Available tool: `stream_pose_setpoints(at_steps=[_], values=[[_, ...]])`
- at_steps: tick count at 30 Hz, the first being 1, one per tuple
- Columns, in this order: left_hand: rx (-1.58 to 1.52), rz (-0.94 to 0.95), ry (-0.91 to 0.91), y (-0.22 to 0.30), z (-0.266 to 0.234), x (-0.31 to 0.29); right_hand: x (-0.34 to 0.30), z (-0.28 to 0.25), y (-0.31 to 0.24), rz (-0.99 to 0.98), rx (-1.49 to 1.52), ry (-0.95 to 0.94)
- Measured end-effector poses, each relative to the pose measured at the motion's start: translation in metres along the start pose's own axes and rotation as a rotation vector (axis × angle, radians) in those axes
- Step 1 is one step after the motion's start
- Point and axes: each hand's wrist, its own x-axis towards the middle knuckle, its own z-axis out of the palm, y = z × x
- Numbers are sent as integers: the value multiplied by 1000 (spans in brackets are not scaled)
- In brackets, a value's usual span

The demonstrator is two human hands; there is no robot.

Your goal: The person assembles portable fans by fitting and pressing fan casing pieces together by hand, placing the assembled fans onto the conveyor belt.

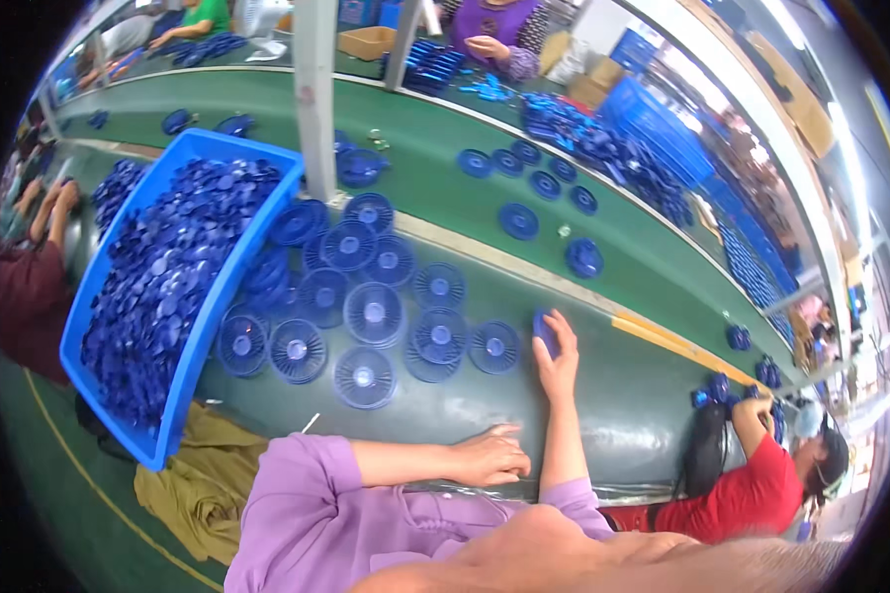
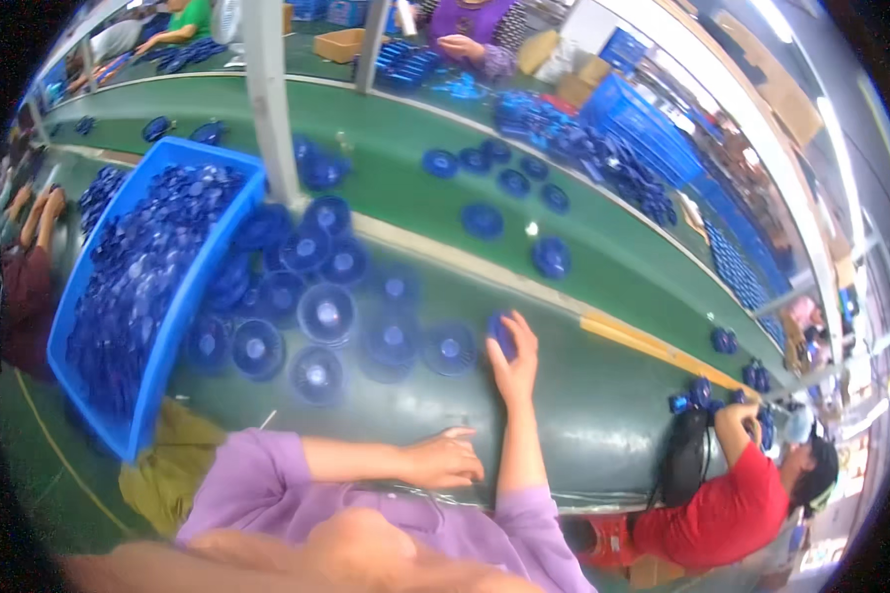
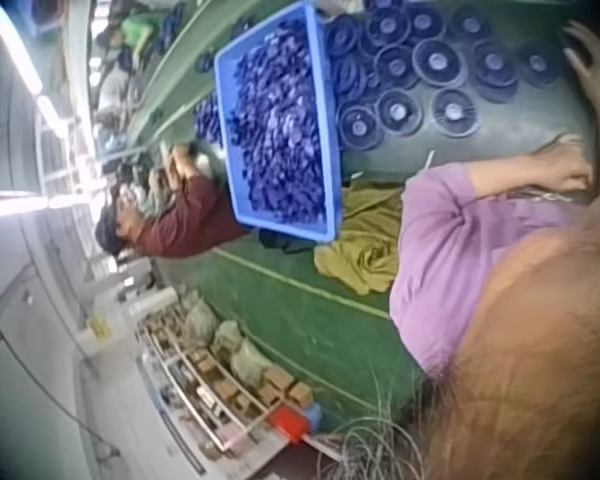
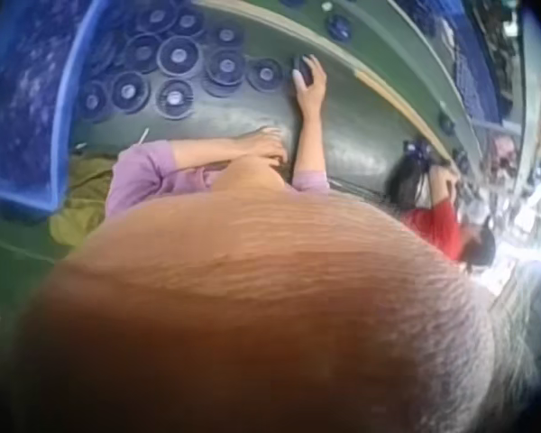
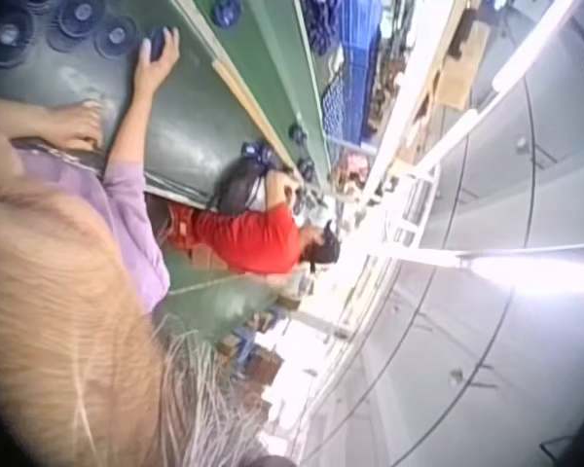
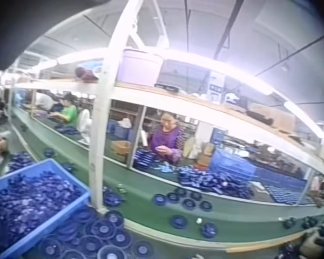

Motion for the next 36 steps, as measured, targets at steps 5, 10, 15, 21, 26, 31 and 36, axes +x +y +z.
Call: stream_pose_setpoints(at_steps=[5, 10, 15, 21, 26, 31, 36], values=[[-12, 21, -38, 1, 0, 1, 14, -16, 13, 80, 191, 89], [22, -35, -32, 1, -5, -4, 63, -36, 10, -12, 53, 112], [-25, 0, 51, -1, 0, 0, 128, -61, 42, -26, -126, 241], [-39, -14, 37, -4, 4, 1, 173, -73, 79, 277, 413, 273], [-132, -52, 31, -6, 0, -4, 191, -75, 87, 421, 204, 203], [-176, -24, 70, -14, -1, -3, 196, -80, 132, 291, -426, 236], [-210, -2, 108, -20, -1, -3, 189, -77, 161, -70, -661, 215]])
